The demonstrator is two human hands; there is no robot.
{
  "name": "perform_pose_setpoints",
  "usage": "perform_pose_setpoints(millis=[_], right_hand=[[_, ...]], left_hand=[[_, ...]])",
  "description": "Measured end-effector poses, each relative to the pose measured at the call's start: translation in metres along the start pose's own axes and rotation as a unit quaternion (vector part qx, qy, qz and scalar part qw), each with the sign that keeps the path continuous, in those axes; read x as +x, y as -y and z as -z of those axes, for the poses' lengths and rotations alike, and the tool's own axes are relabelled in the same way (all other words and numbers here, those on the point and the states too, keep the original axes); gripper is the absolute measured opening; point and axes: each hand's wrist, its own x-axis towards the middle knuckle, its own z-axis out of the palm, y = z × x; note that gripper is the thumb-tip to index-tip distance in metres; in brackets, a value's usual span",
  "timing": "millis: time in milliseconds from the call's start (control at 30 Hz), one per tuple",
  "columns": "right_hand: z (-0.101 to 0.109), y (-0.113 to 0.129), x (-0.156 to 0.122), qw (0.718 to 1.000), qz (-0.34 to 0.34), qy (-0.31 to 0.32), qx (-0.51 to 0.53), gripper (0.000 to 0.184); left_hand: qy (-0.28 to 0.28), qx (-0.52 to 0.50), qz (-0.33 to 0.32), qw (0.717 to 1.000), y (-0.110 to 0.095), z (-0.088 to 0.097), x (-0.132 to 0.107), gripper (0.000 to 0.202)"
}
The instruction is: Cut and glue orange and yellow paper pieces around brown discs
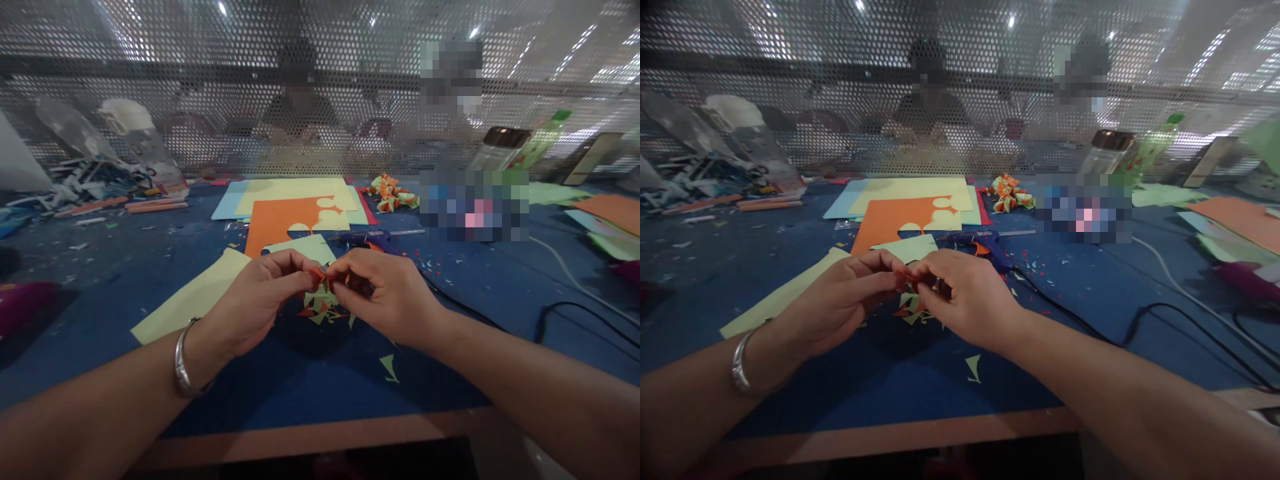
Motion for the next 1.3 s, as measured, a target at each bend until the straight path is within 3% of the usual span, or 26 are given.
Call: perform_pose_setpoints(millis=[533,800,1067,1300], right_hand=[[-0.001,0.000,0.001,0.999,0.038,0.019,-0.005,0.011],[0.001,0.004,0.000,0.998,0.034,0.046,0.012,0.013],[0.002,0.008,-0.004,0.995,0.006,0.095,0.028,0.035],[0.001,0.005,-0.006,0.992,0.043,0.117,0.036,0.024]], left_hand=[[0.005,0.012,0.039,0.999,-0.005,0.003,0.002,0.015],[0.084,0.007,0.087,0.993,-0.007,0.012,0.006,0.008],[0.136,0.037,0.117,0.983,-0.013,0.016,0.005,0.007],[0.189,0.057,0.138,0.971,-0.015,0.017,0.007,0.010]])
